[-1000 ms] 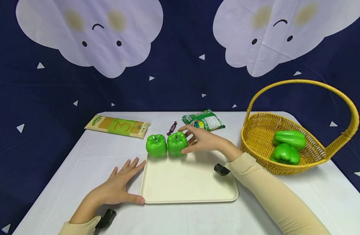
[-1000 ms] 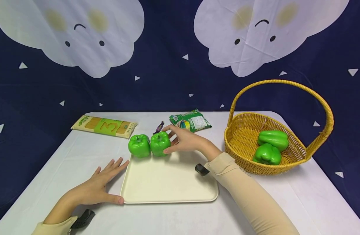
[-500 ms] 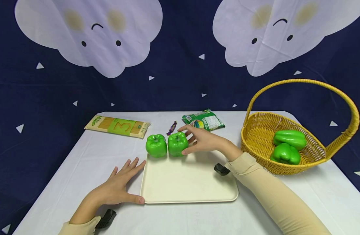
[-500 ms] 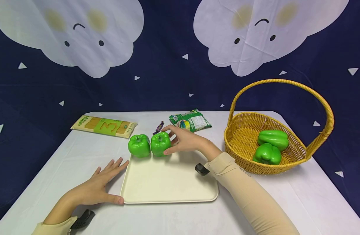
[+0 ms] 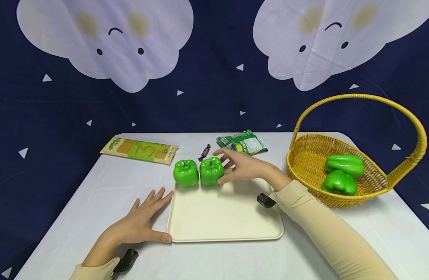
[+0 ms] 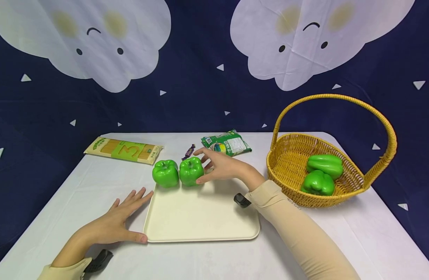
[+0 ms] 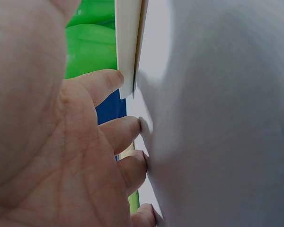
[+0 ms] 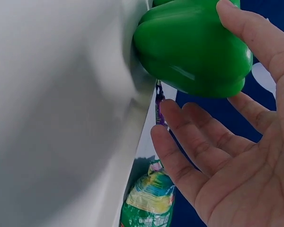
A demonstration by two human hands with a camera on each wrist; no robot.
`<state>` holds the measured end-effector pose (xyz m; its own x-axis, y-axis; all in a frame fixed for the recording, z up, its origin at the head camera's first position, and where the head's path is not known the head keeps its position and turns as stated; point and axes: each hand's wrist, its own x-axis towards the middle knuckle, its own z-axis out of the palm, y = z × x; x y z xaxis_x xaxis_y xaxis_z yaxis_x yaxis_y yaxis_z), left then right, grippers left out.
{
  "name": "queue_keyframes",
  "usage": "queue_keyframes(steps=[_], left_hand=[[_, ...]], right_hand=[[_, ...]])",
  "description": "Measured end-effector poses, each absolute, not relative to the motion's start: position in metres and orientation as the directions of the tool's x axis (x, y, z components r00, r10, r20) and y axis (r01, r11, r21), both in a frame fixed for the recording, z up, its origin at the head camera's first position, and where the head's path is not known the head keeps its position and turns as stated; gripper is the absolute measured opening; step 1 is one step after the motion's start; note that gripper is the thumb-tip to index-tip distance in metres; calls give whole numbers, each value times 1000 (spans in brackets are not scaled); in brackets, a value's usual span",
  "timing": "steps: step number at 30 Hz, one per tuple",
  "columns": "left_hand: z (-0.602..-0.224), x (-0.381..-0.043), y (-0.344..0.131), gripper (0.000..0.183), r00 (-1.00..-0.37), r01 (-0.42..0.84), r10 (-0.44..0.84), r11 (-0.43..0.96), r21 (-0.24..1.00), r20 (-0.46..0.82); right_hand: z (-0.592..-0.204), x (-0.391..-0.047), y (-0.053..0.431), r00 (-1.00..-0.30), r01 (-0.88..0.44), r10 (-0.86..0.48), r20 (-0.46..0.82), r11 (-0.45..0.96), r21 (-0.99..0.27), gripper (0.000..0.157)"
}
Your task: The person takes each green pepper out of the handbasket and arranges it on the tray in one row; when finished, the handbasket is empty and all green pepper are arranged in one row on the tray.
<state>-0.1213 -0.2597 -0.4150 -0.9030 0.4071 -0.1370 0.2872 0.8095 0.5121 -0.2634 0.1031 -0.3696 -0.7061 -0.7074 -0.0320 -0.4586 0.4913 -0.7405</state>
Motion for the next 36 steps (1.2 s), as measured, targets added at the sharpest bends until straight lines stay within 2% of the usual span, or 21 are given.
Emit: queue_keyframes(steps=[17, 36], left_hand=[[-413, -120, -260, 129, -898, 289, 419, 796, 532, -139], [-415, -122, -260, 129, -898, 283, 414, 801, 527, -147]], right_hand=[[-342, -260, 145, -764, -423, -642, -64, 573, -702, 86], [-306, -251, 236, -840, -370, -534, -93, 691, -621, 76]])
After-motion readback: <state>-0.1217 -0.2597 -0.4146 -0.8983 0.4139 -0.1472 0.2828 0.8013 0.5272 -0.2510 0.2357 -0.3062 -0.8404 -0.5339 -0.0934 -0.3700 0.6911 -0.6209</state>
